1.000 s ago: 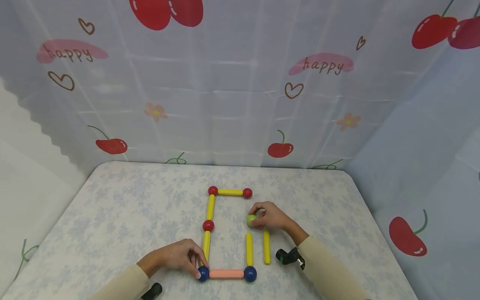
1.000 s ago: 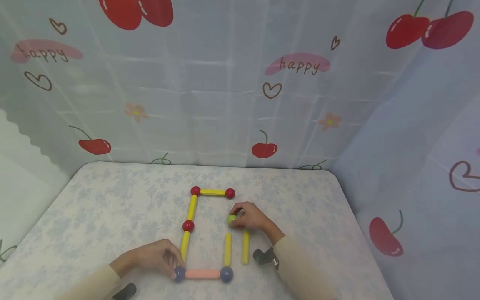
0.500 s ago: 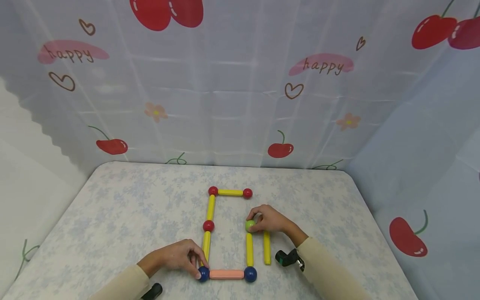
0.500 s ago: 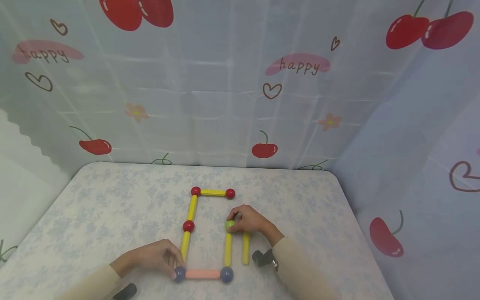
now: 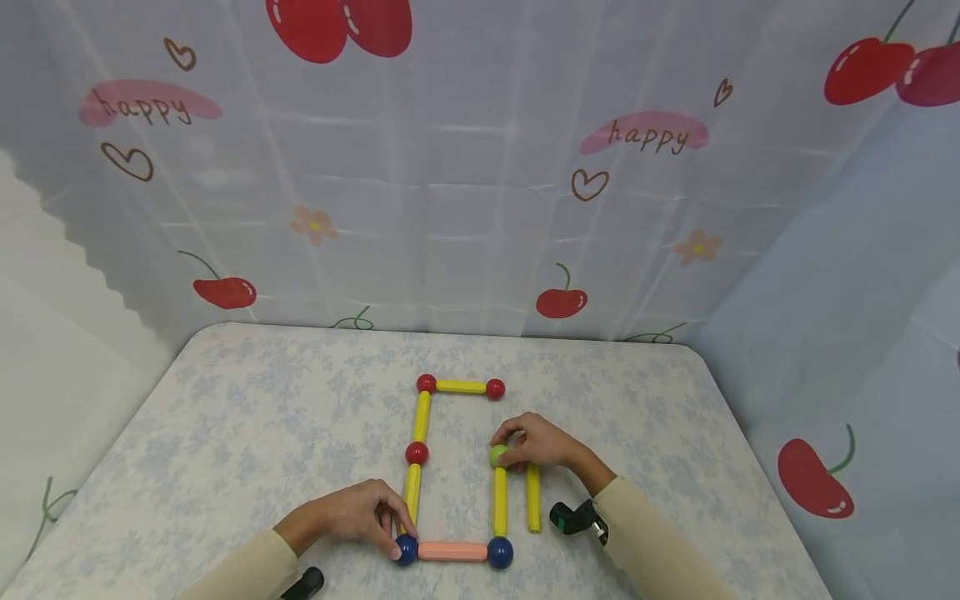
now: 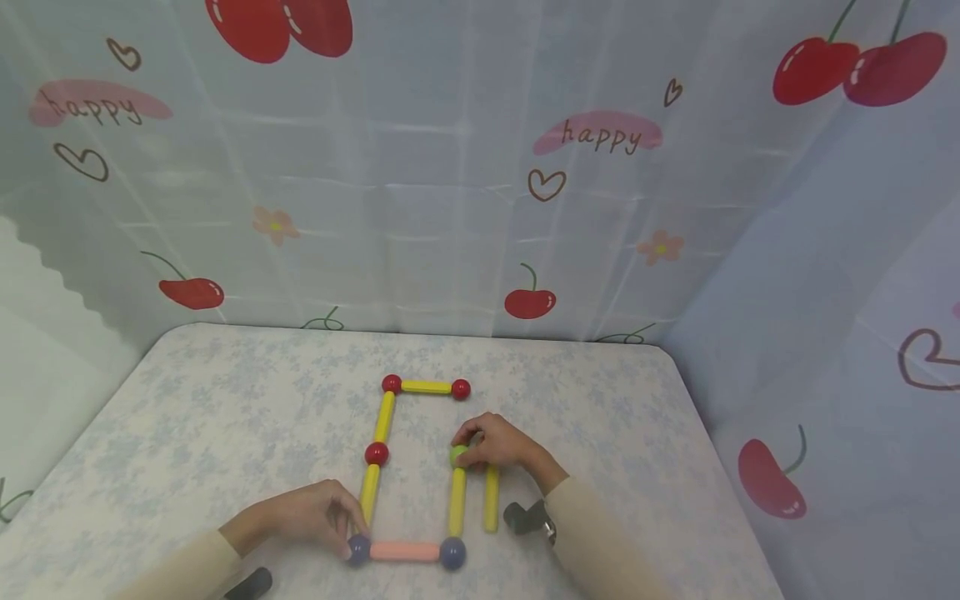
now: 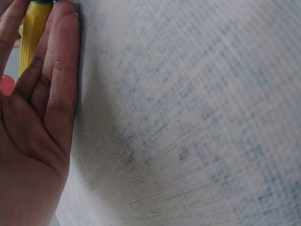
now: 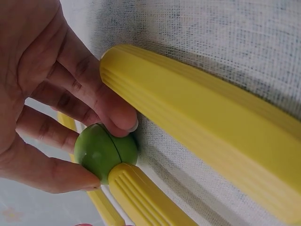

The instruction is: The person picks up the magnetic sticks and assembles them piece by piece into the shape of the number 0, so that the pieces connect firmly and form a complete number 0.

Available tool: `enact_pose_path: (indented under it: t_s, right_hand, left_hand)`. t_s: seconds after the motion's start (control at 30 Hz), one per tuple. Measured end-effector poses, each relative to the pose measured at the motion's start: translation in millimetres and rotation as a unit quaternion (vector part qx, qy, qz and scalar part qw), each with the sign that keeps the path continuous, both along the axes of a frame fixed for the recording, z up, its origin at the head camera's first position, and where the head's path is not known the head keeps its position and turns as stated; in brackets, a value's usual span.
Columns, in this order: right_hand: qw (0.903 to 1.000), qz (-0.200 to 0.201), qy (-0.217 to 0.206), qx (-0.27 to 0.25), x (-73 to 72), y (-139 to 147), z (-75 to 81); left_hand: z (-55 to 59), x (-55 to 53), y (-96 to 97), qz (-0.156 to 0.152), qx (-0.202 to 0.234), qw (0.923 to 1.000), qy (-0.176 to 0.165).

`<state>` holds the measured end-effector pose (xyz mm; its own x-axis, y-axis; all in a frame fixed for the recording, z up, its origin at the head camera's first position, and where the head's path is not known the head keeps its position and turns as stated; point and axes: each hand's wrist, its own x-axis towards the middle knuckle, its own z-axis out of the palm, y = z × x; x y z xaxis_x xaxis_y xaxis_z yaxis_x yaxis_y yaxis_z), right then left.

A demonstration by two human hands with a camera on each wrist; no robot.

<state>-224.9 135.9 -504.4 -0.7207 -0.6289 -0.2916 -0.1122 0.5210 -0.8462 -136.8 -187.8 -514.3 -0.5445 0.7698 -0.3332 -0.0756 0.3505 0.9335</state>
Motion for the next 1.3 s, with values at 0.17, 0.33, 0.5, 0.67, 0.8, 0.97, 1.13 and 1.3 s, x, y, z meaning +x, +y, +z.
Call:
enact_pose_path:
  t_s: [0.17, 0.33, 0.5, 0.67, 0.8, 0.97, 1.13, 1.3]
  right_hand:
    - [1.0, -0.003, -0.005, -0.002, 0.8, -0.2, -0.2]
    - [1.0, 0.001, -0.004, -0.005, 2.1, 0.6, 0.9]
    - [0.9993, 0.009, 0.036, 0.002, 2.5, 7.0, 1.8]
    - [0.9959, -0.004, 0.089, 0.016, 1.5, 16.8, 4.5]
    - [0.9962, -0.026, 0.08, 0.022, 4.0, 23.5, 4.7]
    - [0.9949, -0.061, 0.064, 0.049, 13.6, 30.7, 1.7]
    - [0.9913, -0.089, 0.037, 0.09, 24.1, 34.3, 1.0]
    - [0.9873, -0.094, 0.03, 0.124, 33.1, 31.6, 3.1]
  left_hand:
    - [1.3, 0.8, 1.3, 0.0, -0.004, 1.0, -0.005]
    - [2.3, 2.0, 2.0, 0.003, -0.003, 0.9999, -0.011]
    - [1.7, 3.6, 2.6, 0.0, -0.002, 0.9998, -0.019]
    - [0.2, 2.9, 2.2, 0.003, -0.009, 0.9999, -0.009]
    - [-1.8, 1.8, 1.7, 0.001, -0.012, 0.9999, -0.003]
    - [-1.3, 0.6, 1.1, -0.002, -0.018, 0.9998, 0.004]
    - [0.1, -0.8, 0.8, -0.003, -0.019, 0.9997, 0.012]
    - [0.4, -0.5, 0.3, -0.003, -0.017, 0.9998, 0.011]
